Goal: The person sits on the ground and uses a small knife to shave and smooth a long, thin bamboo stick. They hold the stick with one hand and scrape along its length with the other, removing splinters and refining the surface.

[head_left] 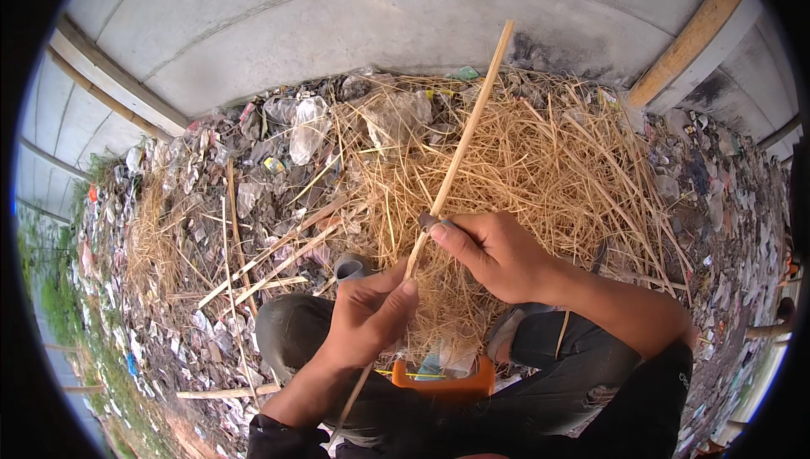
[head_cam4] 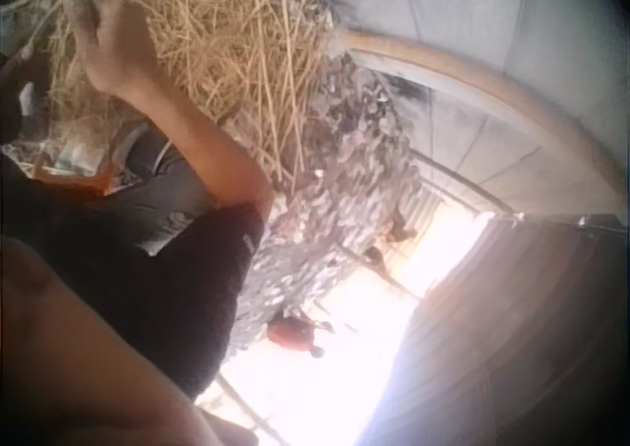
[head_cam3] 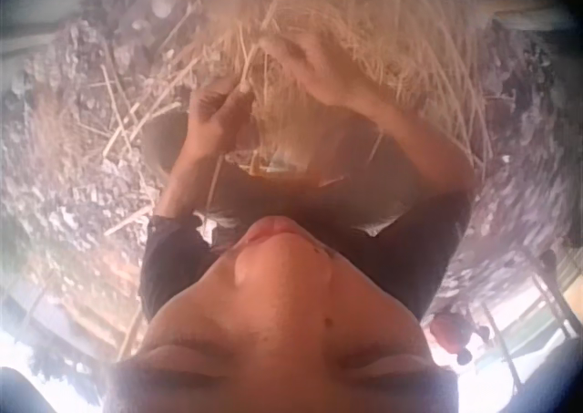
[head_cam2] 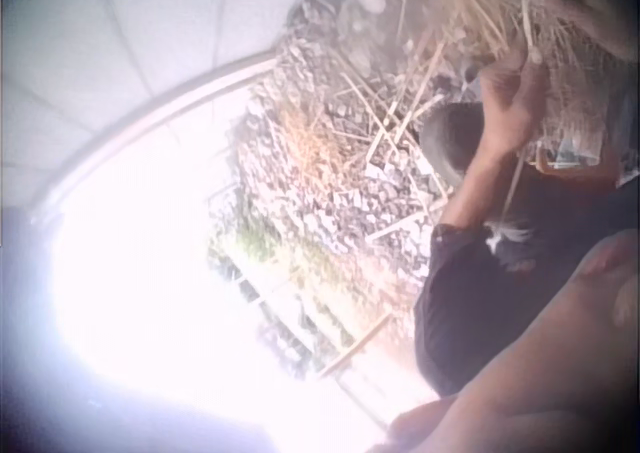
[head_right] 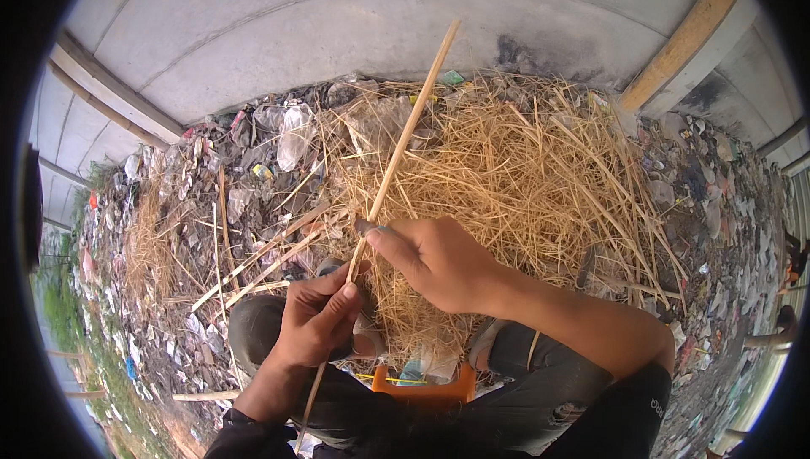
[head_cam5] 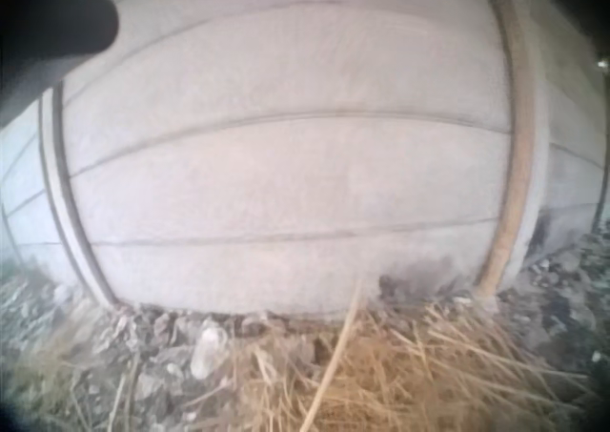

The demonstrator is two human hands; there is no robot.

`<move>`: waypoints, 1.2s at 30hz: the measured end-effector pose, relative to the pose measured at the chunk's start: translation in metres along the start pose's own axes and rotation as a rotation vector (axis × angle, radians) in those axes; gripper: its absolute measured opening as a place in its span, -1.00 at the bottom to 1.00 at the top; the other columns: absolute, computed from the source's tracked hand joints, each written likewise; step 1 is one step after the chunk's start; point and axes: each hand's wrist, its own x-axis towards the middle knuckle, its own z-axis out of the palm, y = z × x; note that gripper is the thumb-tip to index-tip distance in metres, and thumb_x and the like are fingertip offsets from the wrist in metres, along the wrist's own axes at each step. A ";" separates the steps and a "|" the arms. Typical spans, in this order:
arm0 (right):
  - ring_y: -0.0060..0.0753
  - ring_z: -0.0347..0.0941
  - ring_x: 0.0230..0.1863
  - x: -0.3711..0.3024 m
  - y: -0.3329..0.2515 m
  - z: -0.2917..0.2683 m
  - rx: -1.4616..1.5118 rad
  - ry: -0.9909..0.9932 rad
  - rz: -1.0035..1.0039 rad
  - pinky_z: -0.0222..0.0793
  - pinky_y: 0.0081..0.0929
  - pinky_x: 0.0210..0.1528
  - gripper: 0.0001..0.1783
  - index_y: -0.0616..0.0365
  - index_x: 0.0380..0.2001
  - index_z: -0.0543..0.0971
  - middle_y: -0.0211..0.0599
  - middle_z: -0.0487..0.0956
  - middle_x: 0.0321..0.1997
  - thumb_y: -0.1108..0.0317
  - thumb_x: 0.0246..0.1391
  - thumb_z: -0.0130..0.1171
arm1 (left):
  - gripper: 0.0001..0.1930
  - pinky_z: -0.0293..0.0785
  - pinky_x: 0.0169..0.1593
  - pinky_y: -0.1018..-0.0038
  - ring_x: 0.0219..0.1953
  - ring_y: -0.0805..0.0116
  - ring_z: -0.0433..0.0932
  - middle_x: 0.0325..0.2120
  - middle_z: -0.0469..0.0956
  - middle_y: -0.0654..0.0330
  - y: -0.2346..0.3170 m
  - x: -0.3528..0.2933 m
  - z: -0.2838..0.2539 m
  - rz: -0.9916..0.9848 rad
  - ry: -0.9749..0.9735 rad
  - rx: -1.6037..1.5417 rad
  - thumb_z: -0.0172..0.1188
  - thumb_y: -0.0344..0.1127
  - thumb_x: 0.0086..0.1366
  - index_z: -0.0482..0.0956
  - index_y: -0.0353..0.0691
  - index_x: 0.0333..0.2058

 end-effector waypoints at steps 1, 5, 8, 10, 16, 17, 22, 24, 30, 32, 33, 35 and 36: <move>-0.20 0.42 -0.70 -0.006 -0.012 0.004 -0.122 0.058 -0.072 0.29 -0.19 -0.54 -0.38 0.16 -0.50 0.51 -0.23 0.43 -0.74 -0.10 0.52 -0.09 | -0.61 0.04 -0.57 0.68 -0.66 0.74 0.21 -0.57 0.40 0.46 -0.003 -0.006 -0.003 0.024 0.018 0.009 0.10 -0.32 0.60 0.51 -0.35 0.29; -0.03 0.50 -0.66 -0.015 -0.027 0.008 -0.379 0.142 -0.114 0.34 -0.06 -0.55 -0.42 0.19 -0.42 0.53 -0.10 0.47 -0.72 -0.08 0.51 -0.08 | -0.62 0.01 -0.62 0.69 -0.70 0.73 0.19 -0.56 0.42 0.44 -0.008 -0.017 -0.003 0.105 0.019 0.036 0.11 -0.31 0.59 0.52 -0.33 0.27; -0.03 0.49 -0.67 -0.024 -0.027 0.019 -0.442 0.180 -0.144 0.34 -0.04 -0.54 -0.39 0.21 -0.45 0.57 -0.15 0.45 -0.76 -0.11 0.49 -0.04 | -0.64 0.05 -0.61 0.67 -0.68 0.73 0.21 -0.58 0.40 0.44 -0.019 -0.014 -0.005 0.167 -0.027 0.026 0.12 -0.28 0.59 0.55 -0.30 0.24; -0.03 0.48 -0.67 -0.030 -0.027 0.025 -0.444 0.187 -0.106 0.33 -0.05 -0.54 -0.36 0.22 -0.49 0.58 -0.16 0.44 -0.77 -0.13 0.47 -0.02 | -0.69 0.06 -0.60 0.65 -0.67 0.73 0.21 -0.59 0.38 0.46 -0.030 -0.015 0.000 0.219 -0.019 0.048 0.13 -0.26 0.59 0.61 -0.31 0.13; -0.22 0.42 -0.70 -0.035 -0.014 0.037 -0.362 0.205 -0.024 0.29 -0.13 -0.55 -0.28 0.22 -0.59 0.60 -0.23 0.42 -0.79 -0.19 0.45 0.02 | -0.75 0.11 -0.54 0.63 -0.60 0.74 0.23 -0.58 0.39 0.50 -0.046 -0.014 0.003 0.253 0.013 0.140 0.16 -0.23 0.58 0.67 -0.32 -0.11; -0.28 0.40 -0.71 -0.034 -0.008 0.037 -0.330 0.180 -0.002 0.28 -0.16 -0.55 -0.28 0.21 -0.59 0.60 -0.26 0.41 -0.79 -0.19 0.46 0.01 | -0.75 0.15 -0.48 0.64 -0.53 0.74 0.24 -0.55 0.40 0.50 -0.049 -0.013 0.002 0.228 0.017 0.154 0.16 -0.26 0.57 0.67 -0.34 -0.06; -0.47 0.26 -0.73 -0.028 -0.004 0.024 -0.150 0.095 0.034 0.21 -0.31 -0.56 -0.25 0.17 -0.65 0.54 -0.41 0.31 -0.81 -0.20 0.48 -0.05 | -0.73 0.14 -0.51 0.64 -0.56 0.74 0.23 -0.56 0.40 0.50 -0.045 -0.008 0.003 0.163 -0.019 0.104 0.17 -0.26 0.57 0.67 -0.34 0.02; -0.50 0.22 -0.75 -0.023 -0.004 0.018 -0.055 0.056 0.014 0.18 -0.38 -0.56 -0.26 0.14 -0.66 0.51 -0.47 0.29 -0.81 -0.21 0.47 -0.06 | -0.71 0.07 -0.60 0.64 -0.67 0.72 0.23 -0.62 0.37 0.48 -0.042 -0.007 0.005 0.197 -0.019 0.097 0.16 -0.20 0.58 0.68 -0.29 0.03; -0.68 0.07 -0.83 -0.022 0.004 0.006 0.322 -0.129 0.292 -0.01 -0.55 -0.77 -0.25 0.02 -0.74 0.36 -0.54 0.25 -0.80 -0.29 0.38 0.08 | -0.68 0.08 -0.61 0.65 -0.68 0.72 0.23 -0.62 0.39 0.48 -0.042 -0.002 0.007 0.143 -0.003 0.058 0.17 -0.21 0.57 0.65 -0.29 0.12; -0.72 0.04 -0.82 -0.023 0.006 0.002 0.388 -0.179 0.371 -0.06 -0.58 -0.78 -0.27 0.00 -0.72 0.33 -0.57 0.21 -0.79 -0.30 0.37 0.08 | -0.67 0.08 -0.61 0.65 -0.68 0.73 0.22 -0.62 0.40 0.47 -0.043 -0.001 0.005 0.137 -0.037 0.063 0.16 -0.20 0.58 0.64 -0.29 0.13; -0.73 0.02 -0.82 -0.024 0.009 0.002 0.416 -0.202 0.400 -0.09 -0.58 -0.78 -0.28 -0.02 -0.71 0.31 -0.59 0.19 -0.79 -0.30 0.37 0.08 | -0.67 0.08 -0.61 0.65 -0.69 0.73 0.22 -0.61 0.40 0.47 -0.043 0.000 0.003 0.133 -0.054 0.065 0.16 -0.20 0.58 0.64 -0.30 0.13; -0.73 -0.02 -0.81 -0.026 0.017 0.004 0.461 -0.220 0.421 -0.13 -0.60 -0.78 -0.28 -0.04 -0.71 0.29 -0.61 0.15 -0.78 -0.30 0.38 0.07 | -0.68 0.07 -0.61 0.65 -0.69 0.73 0.21 -0.61 0.40 0.47 -0.047 0.002 0.001 0.132 -0.080 0.072 0.15 -0.20 0.58 0.64 -0.30 0.10; -0.74 -0.04 -0.81 -0.028 0.020 0.004 0.472 -0.221 0.426 -0.14 -0.60 -0.77 -0.29 -0.05 -0.71 0.28 -0.62 0.14 -0.77 -0.30 0.38 0.07 | -0.68 0.07 -0.62 0.64 -0.69 0.73 0.20 -0.61 0.40 0.47 -0.048 0.002 0.001 0.131 -0.094 0.076 0.15 -0.19 0.59 0.65 -0.31 0.08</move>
